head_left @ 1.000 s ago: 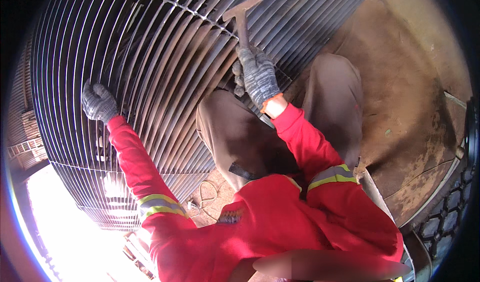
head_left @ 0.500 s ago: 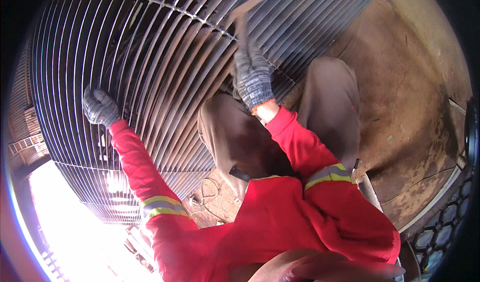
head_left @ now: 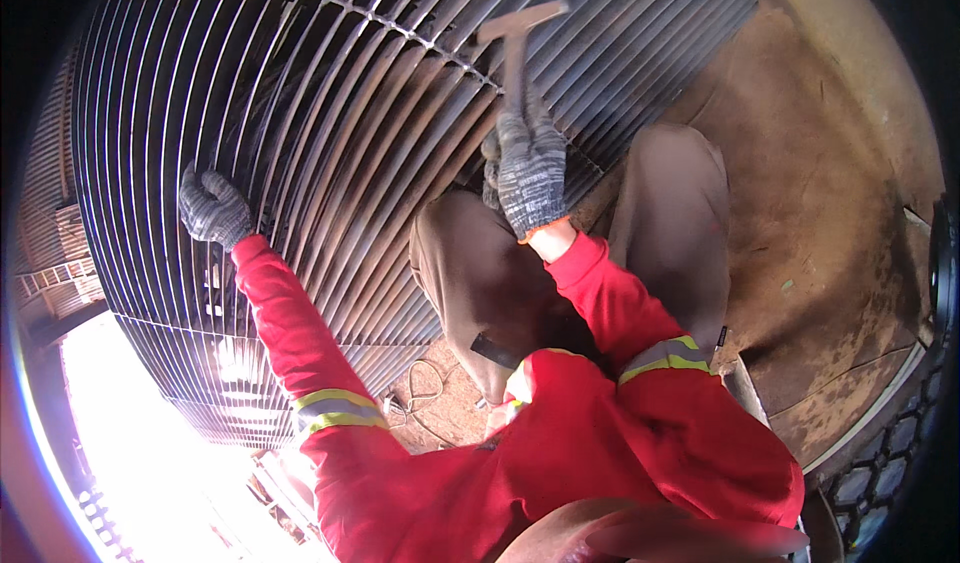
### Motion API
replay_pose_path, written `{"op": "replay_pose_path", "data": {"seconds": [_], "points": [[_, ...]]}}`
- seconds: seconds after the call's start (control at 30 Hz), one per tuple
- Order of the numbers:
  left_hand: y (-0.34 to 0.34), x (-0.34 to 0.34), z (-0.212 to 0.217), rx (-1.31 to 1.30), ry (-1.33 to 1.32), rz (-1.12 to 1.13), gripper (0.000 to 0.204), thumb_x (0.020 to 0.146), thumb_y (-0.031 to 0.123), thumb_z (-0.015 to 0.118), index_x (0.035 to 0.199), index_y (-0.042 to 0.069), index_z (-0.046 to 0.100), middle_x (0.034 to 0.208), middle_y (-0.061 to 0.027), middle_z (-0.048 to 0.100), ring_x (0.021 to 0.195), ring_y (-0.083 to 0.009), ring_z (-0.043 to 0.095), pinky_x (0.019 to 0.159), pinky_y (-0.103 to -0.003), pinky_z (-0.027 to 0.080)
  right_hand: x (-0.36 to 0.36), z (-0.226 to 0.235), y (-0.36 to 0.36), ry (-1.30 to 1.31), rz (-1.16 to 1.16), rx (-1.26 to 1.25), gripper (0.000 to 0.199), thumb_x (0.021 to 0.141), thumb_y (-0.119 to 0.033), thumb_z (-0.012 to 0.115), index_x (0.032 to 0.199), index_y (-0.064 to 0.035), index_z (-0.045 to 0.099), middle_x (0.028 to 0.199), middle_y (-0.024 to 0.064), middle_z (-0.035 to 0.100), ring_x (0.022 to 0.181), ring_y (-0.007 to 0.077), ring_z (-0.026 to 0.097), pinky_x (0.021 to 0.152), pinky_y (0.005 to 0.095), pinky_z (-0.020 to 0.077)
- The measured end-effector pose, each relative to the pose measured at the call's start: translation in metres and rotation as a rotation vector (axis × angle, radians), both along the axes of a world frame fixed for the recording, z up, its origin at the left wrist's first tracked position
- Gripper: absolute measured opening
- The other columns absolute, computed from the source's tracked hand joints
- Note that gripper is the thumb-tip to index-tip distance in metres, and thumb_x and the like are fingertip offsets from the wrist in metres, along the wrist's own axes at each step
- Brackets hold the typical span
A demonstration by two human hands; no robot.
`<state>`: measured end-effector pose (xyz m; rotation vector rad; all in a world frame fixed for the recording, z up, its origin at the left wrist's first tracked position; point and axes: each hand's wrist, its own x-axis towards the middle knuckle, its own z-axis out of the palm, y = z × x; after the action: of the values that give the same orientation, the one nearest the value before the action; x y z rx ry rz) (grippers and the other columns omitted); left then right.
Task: The person uses a hammer to repeatedly strike a curved metal rod attached to a large cylindrical metal structure. They adjust their position and continue hammering along the rod's length.
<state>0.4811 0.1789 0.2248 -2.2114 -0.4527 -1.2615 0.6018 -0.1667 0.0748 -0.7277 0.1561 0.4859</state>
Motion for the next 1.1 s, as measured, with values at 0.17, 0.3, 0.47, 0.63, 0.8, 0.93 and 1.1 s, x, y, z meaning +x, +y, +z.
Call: {"op": "replay_pose_path", "data": {"seconds": [0.17, 0.3, 0.47, 0.63, 0.8, 0.93, 1.1], "points": [[-0.001, 0.0, 0.002, 0.003, 0.009, 0.018, 0.034, 0.089, 0.03, 0.058, 0.11, 0.005, 0.068, 0.1, -0.0172, 0.069, 0.091, -0.0351, 0.065, 0.082, -0.045, 0.052, -0.005, 0.005, 0.005, -0.175, -0.217, -0.038, 0.05, 0.1, -0.023, 0.052, 0.146, -0.012, 0.036, 0.076, -0.0037, 0.049, 0.057, 0.0047, 0.047, 0.049, 0.0192, 0.0432], [-0.003, 0.003, 0.001, 0.007, -0.007, 0.042, 0.03, 0.088, 0.026, 0.059, 0.108, 0.006, 0.069, 0.096, -0.0152, 0.069, 0.088, -0.0339, 0.065, 0.079, -0.045, 0.052, 0.006, 0.003, 0.004, -0.114, 0.116, -0.021, 0.05, 0.1, -0.024, 0.052, 0.146, -0.0132, 0.038, 0.08, -0.0033, 0.051, 0.059, 0.0056, 0.049, 0.051, 0.0215, 0.0456], [0.002, -0.002, 0.003, 0.053, 0.003, 0.024, 0.028, 0.086, 0.023, 0.06, 0.107, 0.007, 0.069, 0.094, -0.0138, 0.069, 0.087, -0.0331, 0.065, 0.077, -0.044, 0.052, 0.005, 0.011, 0.007, -0.172, -0.088, -0.068, 0.05, 0.099, -0.02, 0.054, 0.146, -0.0098, 0.038, 0.088, -0.0015, 0.051, 0.066, 0.0055, 0.049, 0.057, 0.0204, 0.0463], [-0.001, 0.004, 0.001, 0.058, -0.004, 0.013, 0.027, 0.086, 0.023, 0.06, 0.106, 0.007, 0.07, 0.093, -0.0137, 0.069, 0.085, -0.0332, 0.065, 0.076, -0.045, 0.052, 0.01, -0.037, 0.044, -0.546, -0.223, -0.476, 0.05, 0.098, -0.016, 0.054, 0.144, -0.007, 0.039, 0.091, 0.0, 0.052, 0.068, 0.0062, 0.048, 0.06, 0.021, 0.0466], [0.001, 0.002, 0.001, 0.058, -0.021, -0.026, 0.027, 0.087, 0.024, 0.06, 0.104, 0.006, 0.07, 0.09, -0.0139, 0.069, 0.083, -0.0337, 0.065, 0.075, -0.045, 0.052, 0.003, 0.007, 0.019, -0.121, -0.149, -0.11, 0.047, 0.097, -0.018, 0.058, 0.141, -0.0098, 0.046, 0.083, -0.003, 0.054, 0.062, 0.0061, 0.048, 0.054, 0.0215, 0.0455], [-0.004, 0.007, 0.001, 0.051, -0.005, -0.021, 0.026, 0.087, 0.024, 0.06, 0.104, 0.007, 0.07, 0.09, -0.0138, 0.069, 0.083, -0.0336, 0.065, 0.074, -0.045, 0.052, 0.0, -0.027, 0.03, -0.502, -0.133, -0.509, 0.048, 0.097, -0.016, 0.055, 0.143, -0.0083, 0.043, 0.086, -0.0019, 0.055, 0.064, 0.0055, 0.048, 0.056, 0.0228, 0.0458], [0.002, 0.0, 0.001, 0.079, -0.004, 0.008, 0.027, 0.087, 0.024, 0.06, 0.105, 0.006, 0.07, 0.092, -0.0139, 0.069, 0.084, -0.0336, 0.065, 0.075, -0.045, 0.052, 0.0, -0.008, 0.016, -0.326, -0.013, -0.348, 0.049, 0.098, -0.015, 0.054, 0.144, -0.0067, 0.041, 0.089, -0.0006, 0.056, 0.065, 0.0052, 0.047, 0.059, 0.0221, 0.0466]]}}
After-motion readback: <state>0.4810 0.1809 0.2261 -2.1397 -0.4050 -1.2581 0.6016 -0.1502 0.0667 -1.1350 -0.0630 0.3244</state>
